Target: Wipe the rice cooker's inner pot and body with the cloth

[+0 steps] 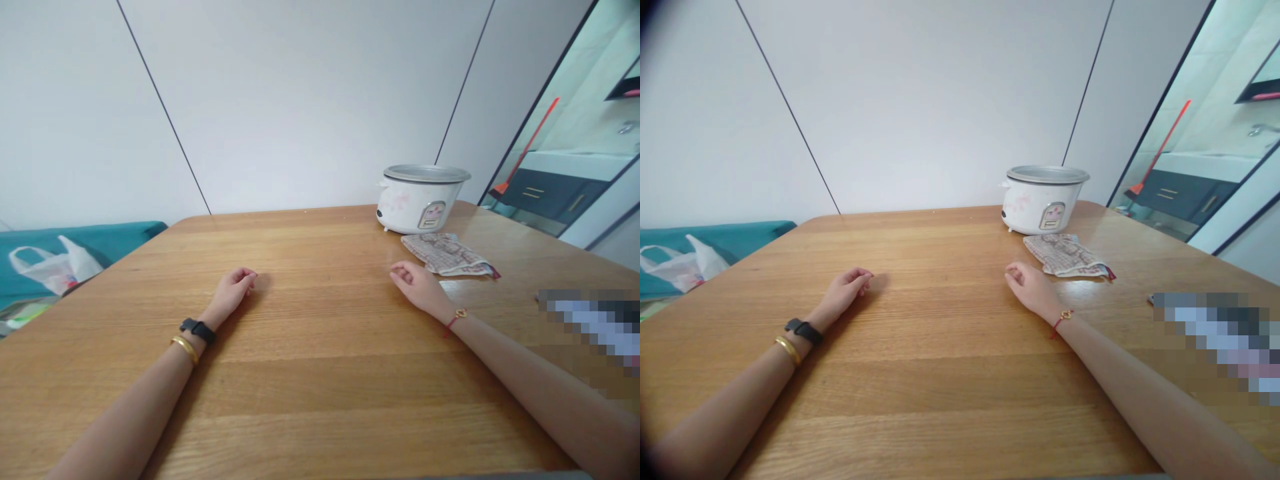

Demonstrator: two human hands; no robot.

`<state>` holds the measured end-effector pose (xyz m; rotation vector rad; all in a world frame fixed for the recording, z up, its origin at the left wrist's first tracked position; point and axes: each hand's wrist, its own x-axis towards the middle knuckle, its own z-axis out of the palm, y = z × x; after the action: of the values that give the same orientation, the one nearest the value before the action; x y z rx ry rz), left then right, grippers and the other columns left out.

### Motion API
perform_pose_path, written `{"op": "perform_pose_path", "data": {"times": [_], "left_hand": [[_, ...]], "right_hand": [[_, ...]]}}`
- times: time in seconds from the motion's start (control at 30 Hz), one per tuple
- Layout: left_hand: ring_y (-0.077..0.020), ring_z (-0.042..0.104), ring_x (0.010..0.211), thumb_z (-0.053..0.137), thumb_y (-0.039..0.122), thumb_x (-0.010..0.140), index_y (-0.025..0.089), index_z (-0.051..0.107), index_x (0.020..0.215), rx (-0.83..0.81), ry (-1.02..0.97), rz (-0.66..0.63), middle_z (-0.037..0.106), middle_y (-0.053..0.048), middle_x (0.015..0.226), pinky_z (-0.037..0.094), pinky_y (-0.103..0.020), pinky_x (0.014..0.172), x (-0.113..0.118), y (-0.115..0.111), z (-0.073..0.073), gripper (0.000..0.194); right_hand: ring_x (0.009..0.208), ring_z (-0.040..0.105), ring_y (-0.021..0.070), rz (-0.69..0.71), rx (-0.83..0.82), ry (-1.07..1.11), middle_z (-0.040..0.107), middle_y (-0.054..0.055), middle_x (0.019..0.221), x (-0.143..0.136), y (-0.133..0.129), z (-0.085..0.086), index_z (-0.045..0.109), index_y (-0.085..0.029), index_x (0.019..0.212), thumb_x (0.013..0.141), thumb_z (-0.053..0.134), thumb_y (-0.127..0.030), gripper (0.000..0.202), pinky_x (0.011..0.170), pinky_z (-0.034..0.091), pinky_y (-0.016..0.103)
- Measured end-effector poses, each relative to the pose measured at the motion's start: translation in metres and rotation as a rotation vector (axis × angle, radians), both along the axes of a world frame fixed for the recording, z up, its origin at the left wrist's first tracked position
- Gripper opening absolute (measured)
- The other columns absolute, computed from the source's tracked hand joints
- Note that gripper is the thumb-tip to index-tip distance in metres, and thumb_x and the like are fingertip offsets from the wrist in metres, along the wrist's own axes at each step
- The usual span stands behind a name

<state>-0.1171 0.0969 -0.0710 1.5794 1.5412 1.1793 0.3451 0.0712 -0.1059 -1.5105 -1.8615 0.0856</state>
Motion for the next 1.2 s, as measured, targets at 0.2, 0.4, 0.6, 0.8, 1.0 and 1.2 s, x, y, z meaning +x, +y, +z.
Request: {"op": "perform_pose_path", "data": {"times": [0.2,0.4,0.6,0.8,1.0,1.2], "left_hand": [[-0.0140,0.052,0.053,0.064,0.051,0.068,0.019,0.062,0.077,0.004,0.007,-0.006,0.059,0.001,0.062,0.040,-0.027,0.056,0.0010,-0.0012,-0.0002,0.034],[-0.0144,0.052,0.053,0.064,0.051,0.068,0.019,0.062,0.077,0.001,0.020,-0.003,0.058,0.001,0.062,0.040,-0.027,0.056,0.0025,-0.0026,0.0011,0.034],[-0.0145,0.053,0.054,0.064,0.051,0.068,0.019,0.062,0.077,-0.001,0.025,-0.008,0.059,0.001,0.063,0.041,-0.027,0.057,0.0030,-0.0030,0.0023,0.033],[-0.0151,0.053,0.054,0.065,0.051,0.066,0.020,0.062,0.075,-0.009,0.024,-0.004,0.060,0.001,0.062,0.041,-0.027,0.056,0.0042,-0.0032,0.0028,0.032],[-0.0150,0.053,0.054,0.064,0.050,0.067,0.020,0.063,0.075,-0.004,0.018,-0.007,0.060,0.001,0.062,0.041,-0.027,0.057,0.0043,-0.0031,0.0029,0.031],[-0.0150,0.053,0.055,0.064,0.050,0.067,0.019,0.062,0.076,-0.007,0.023,-0.009,0.060,0.001,0.062,0.041,-0.027,0.057,0.0044,-0.0038,0.0033,0.032]], "right_hand": [[0.071,0.064,0.0191,0.007,-0.031,-0.020,0.071,0.005,0.083,-0.0006,-0.0008,0.0016,0.067,-0.020,0.099,0.091,0.052,-0.037,0.024,0.067,0.049,0.033],[0.079,0.066,0.0204,0.029,-0.029,-0.053,0.073,0.006,0.090,-0.0017,-0.0019,0.0034,0.069,-0.020,0.095,0.092,0.051,-0.035,0.024,0.076,0.051,0.034],[0.079,0.065,0.0209,0.043,-0.022,-0.097,0.073,0.007,0.090,-0.0012,-0.0016,0.0045,0.070,-0.020,0.090,0.093,0.049,-0.035,0.026,0.074,0.050,0.034],[0.079,0.065,0.0208,0.054,-0.019,-0.133,0.073,0.007,0.091,0.0007,0.0003,0.0036,0.070,-0.021,0.088,0.093,0.048,-0.036,0.028,0.072,0.049,0.034],[0.078,0.065,0.0210,0.051,-0.009,-0.136,0.072,0.008,0.089,0.0000,-0.0009,0.0043,0.071,-0.021,0.088,0.094,0.048,-0.037,0.029,0.071,0.048,0.034],[0.079,0.065,0.0211,0.064,-0.025,-0.130,0.072,0.007,0.089,-0.0017,-0.0021,0.0065,0.070,-0.021,0.087,0.094,0.047,-0.037,0.029,0.073,0.048,0.034]]}}
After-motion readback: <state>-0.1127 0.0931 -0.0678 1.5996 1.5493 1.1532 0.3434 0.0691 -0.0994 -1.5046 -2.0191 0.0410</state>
